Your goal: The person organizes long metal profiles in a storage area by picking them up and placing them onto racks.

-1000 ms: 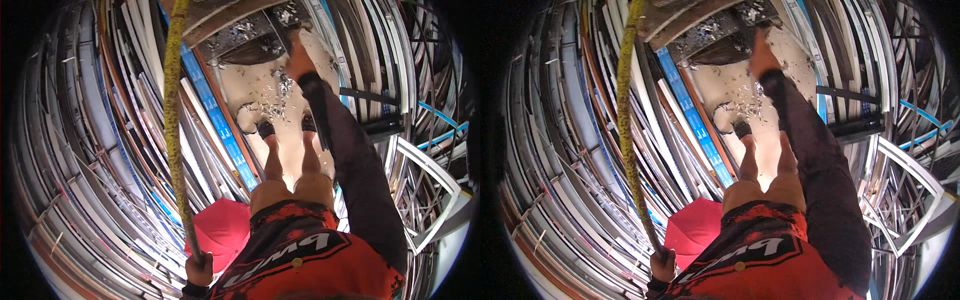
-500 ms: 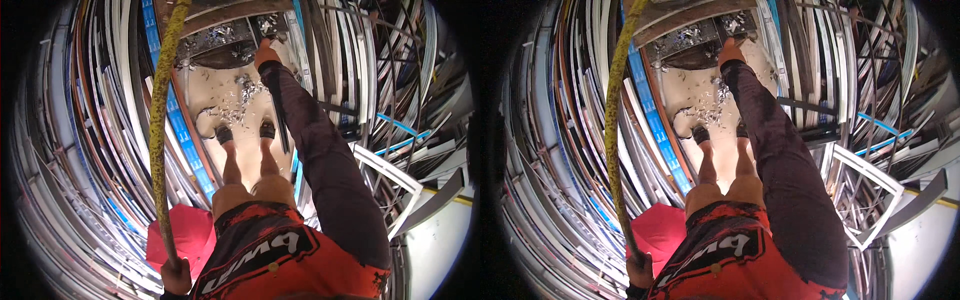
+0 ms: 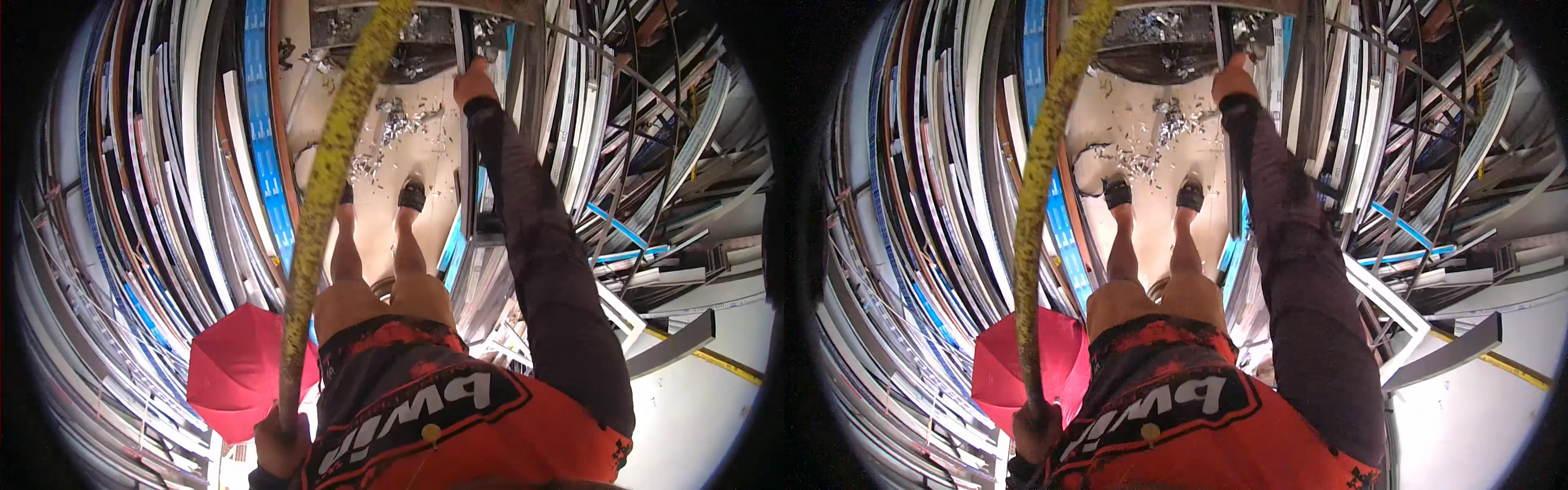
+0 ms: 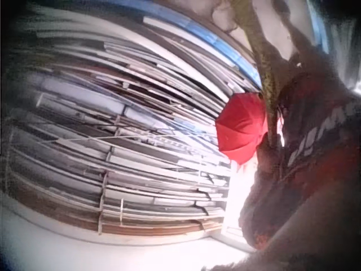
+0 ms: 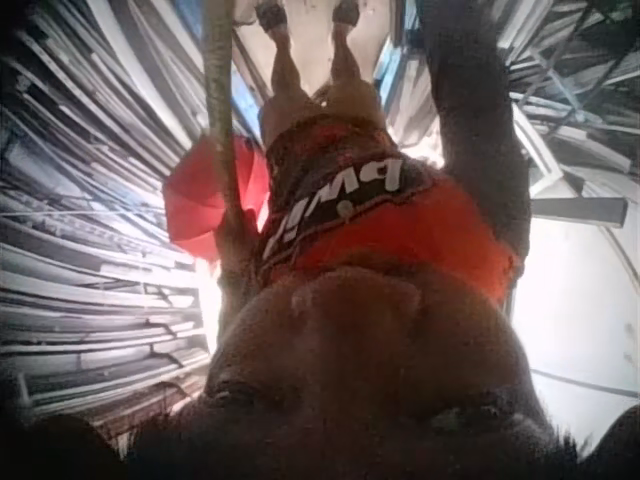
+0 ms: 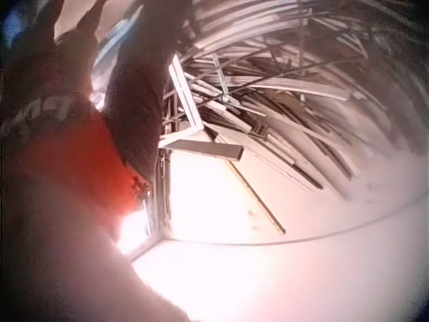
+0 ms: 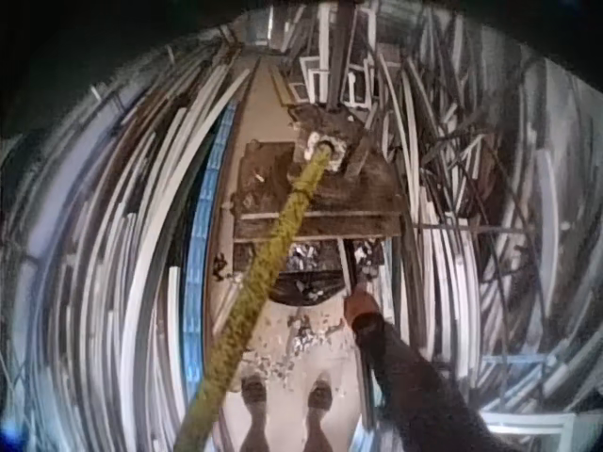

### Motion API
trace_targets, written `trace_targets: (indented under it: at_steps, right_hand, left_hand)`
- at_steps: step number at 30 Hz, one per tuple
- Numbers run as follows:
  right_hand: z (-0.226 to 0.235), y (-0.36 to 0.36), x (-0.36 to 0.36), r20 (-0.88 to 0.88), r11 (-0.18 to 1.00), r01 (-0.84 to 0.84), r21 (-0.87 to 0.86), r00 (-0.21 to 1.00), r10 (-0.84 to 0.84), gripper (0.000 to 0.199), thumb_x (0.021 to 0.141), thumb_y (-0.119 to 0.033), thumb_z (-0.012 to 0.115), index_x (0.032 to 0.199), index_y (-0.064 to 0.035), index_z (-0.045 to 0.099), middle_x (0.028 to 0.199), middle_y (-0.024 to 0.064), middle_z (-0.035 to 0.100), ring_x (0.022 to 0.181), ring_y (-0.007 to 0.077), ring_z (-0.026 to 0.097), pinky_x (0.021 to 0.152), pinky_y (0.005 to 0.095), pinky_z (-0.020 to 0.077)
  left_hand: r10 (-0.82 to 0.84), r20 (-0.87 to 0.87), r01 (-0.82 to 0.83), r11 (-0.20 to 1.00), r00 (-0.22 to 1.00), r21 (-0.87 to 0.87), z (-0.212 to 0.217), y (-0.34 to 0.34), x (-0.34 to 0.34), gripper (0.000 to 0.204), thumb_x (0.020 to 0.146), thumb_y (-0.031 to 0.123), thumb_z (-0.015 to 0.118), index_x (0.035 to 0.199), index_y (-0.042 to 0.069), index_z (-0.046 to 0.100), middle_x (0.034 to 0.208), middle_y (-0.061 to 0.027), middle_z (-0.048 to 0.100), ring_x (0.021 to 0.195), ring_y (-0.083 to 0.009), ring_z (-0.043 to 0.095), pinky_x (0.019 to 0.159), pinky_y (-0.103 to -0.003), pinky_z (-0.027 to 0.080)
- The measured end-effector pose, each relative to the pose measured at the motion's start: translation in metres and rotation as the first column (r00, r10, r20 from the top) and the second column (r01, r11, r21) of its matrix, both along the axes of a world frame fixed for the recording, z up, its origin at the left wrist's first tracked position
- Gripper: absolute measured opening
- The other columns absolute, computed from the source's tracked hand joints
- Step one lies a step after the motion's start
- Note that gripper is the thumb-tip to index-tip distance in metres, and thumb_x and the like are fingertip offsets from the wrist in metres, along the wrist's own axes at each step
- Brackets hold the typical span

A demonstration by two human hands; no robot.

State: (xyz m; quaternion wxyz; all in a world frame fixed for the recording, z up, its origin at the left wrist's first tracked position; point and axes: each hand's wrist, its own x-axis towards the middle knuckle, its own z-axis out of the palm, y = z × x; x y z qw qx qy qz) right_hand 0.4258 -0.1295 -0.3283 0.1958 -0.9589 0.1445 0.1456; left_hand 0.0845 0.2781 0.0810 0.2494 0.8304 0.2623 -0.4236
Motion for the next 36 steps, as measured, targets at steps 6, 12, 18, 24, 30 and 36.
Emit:
trace_targets:
  at_steps: [6, 12, 18, 24, 30, 36]
  right_hand:
    - [0.007, 0.013, -0.116, -0.014, 0.904, 0.149, 0.400, 0.988, -0.156, 0.056, 0.095, -0.032, 0.056, 0.136, -0.0003, 0.037, 0.110, 0.0225, 0.064, 0.093, 0.0350, 0.067, 0.078, 0.0417, 0.0545]
    - [0.023, -0.022, -0.127, -0.617, -0.010, 0.656, 0.754, 0.703, -0.354, 0.050, 0.093, -0.057, 0.051, 0.117, -0.0125, 0.049, 0.090, 0.0054, 0.057, 0.064, 0.0179, 0.054, 0.053, 0.0284, 0.0436]
    - [0.053, -0.025, -0.100, -0.344, 0.310, 0.421, 0.852, 0.898, -0.274, 0.050, 0.093, -0.054, 0.055, 0.119, -0.0113, 0.051, 0.097, 0.0032, 0.057, 0.072, 0.0169, 0.059, 0.060, 0.0336, 0.0491]
    - [0.043, -0.027, -0.077, -0.270, 0.436, 0.455, 0.777, 0.865, -0.423, 0.048, 0.097, -0.047, 0.049, 0.129, -0.0107, 0.050, 0.088, 0.0028, 0.060, 0.061, 0.0120, 0.056, 0.052, 0.0292, 0.0479]
    - [0.032, -0.032, -0.071, -0.245, 0.450, 0.434, 0.780, 0.875, -0.418, 0.060, 0.096, -0.053, 0.047, 0.141, -0.0135, 0.044, 0.084, 0.0036, 0.059, 0.056, 0.0122, 0.052, 0.050, 0.0295, 0.0475]
    - [0.023, -0.028, -0.071, -0.237, 0.458, 0.399, 0.794, 0.898, -0.372, 0.063, 0.095, -0.056, 0.047, 0.138, -0.0102, 0.049, 0.083, 0.0064, 0.061, 0.058, 0.0126, 0.055, 0.053, 0.0299, 0.0492]
  left_hand:
    - [-0.017, -0.100, 0.017, 1.000, 0.995, 0.000, -0.005, 0.003, 0.004, 0.024, 0.080, 0.020, 0.068, 0.070, 0.003, 0.054, 0.053, -0.0123, 0.054, 0.049, -0.0288, 0.061, 0.049, -0.041, 0.046]
    - [-0.150, -0.095, 0.155, 0.987, 0.984, 0.048, -0.023, 0.034, -0.038, 0.025, 0.079, 0.019, 0.066, 0.066, 0.003, 0.052, 0.055, -0.0156, 0.054, 0.053, -0.0338, 0.061, 0.051, -0.043, 0.046]
    - [-0.186, 0.085, 0.175, 0.977, 0.979, 0.119, -0.013, 0.014, -0.025, 0.027, 0.081, 0.018, 0.066, 0.065, 0.003, 0.050, 0.054, -0.0139, 0.052, 0.049, -0.0302, 0.054, 0.049, -0.040, 0.042]
    - [-0.039, 0.160, 0.031, 0.998, 0.986, 0.054, -0.008, 0.006, -0.020, 0.032, 0.086, 0.015, 0.064, 0.064, 0.004, 0.044, 0.052, -0.0076, 0.041, 0.048, -0.0194, 0.038, 0.047, -0.037, 0.030]
    - [-0.095, 0.147, 0.083, 0.993, 0.985, 0.086, -0.005, -0.008, -0.006, 0.037, 0.092, 0.020, 0.061, 0.065, 0.006, 0.041, 0.053, -0.0040, 0.038, 0.050, -0.0145, 0.034, 0.048, -0.036, 0.028]
    - [0.045, 0.135, -0.063, 0.989, 0.990, 0.131, 0.008, 0.018, -0.032, 0.035, 0.091, 0.019, 0.062, 0.067, 0.009, 0.039, 0.055, 0.0033, 0.036, 0.047, -0.0077, 0.036, 0.045, -0.027, 0.028]
